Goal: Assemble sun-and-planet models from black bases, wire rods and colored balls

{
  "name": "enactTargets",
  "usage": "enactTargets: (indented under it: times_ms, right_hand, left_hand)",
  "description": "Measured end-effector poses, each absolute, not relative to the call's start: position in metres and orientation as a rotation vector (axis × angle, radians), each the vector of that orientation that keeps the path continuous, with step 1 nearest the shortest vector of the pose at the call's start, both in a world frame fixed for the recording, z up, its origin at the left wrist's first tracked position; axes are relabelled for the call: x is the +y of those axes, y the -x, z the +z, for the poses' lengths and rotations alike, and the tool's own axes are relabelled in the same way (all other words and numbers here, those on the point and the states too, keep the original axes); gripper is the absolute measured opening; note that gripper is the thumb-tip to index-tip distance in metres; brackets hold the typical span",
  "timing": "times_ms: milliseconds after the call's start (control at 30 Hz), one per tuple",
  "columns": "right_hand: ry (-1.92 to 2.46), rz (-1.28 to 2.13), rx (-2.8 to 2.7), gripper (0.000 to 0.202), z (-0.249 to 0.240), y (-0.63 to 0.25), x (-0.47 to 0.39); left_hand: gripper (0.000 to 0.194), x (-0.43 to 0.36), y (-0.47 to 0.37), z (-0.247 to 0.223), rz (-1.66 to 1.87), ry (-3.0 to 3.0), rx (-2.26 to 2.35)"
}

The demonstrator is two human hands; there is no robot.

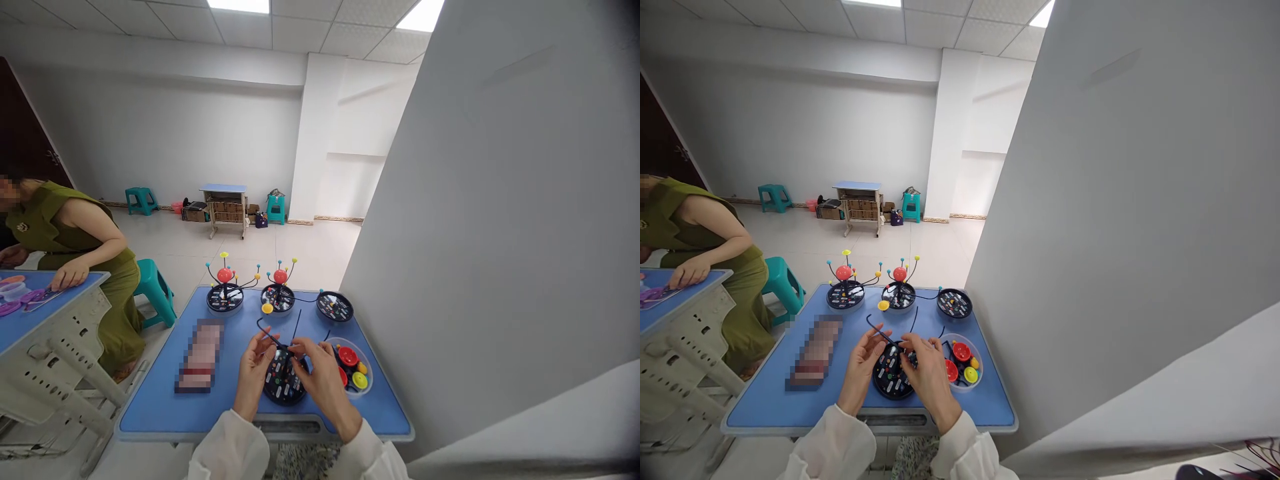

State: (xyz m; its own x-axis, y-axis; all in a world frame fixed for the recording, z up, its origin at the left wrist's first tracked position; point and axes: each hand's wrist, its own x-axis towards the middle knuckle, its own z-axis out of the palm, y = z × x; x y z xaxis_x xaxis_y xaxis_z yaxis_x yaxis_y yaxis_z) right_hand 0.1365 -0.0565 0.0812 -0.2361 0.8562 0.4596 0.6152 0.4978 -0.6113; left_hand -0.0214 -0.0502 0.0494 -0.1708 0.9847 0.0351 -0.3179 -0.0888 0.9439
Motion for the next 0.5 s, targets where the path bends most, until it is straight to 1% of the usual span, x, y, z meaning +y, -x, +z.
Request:
enactTargets:
  times_ms: [167,333,500]
  right_hand:
    - [1.218,0.362,-2.007,0.030,0.082,-0.133,-0.055]
    - [1.292,0.396,-1.984,0.016,0.074,-0.133,-0.054]
    - [1.343,0.622,-1.789,0.017,0.061,-0.132,-0.052]
  left_hand:
    - [0.037,-0.044,0.021,0.045,1.541,-0.839,1.079]
    - [0.039,-0.043,0.022,0.037,1.524,-0.760,1.114]
    - [0.044,-0.041,0.022,0.032,1.488,-0.714,1.110]
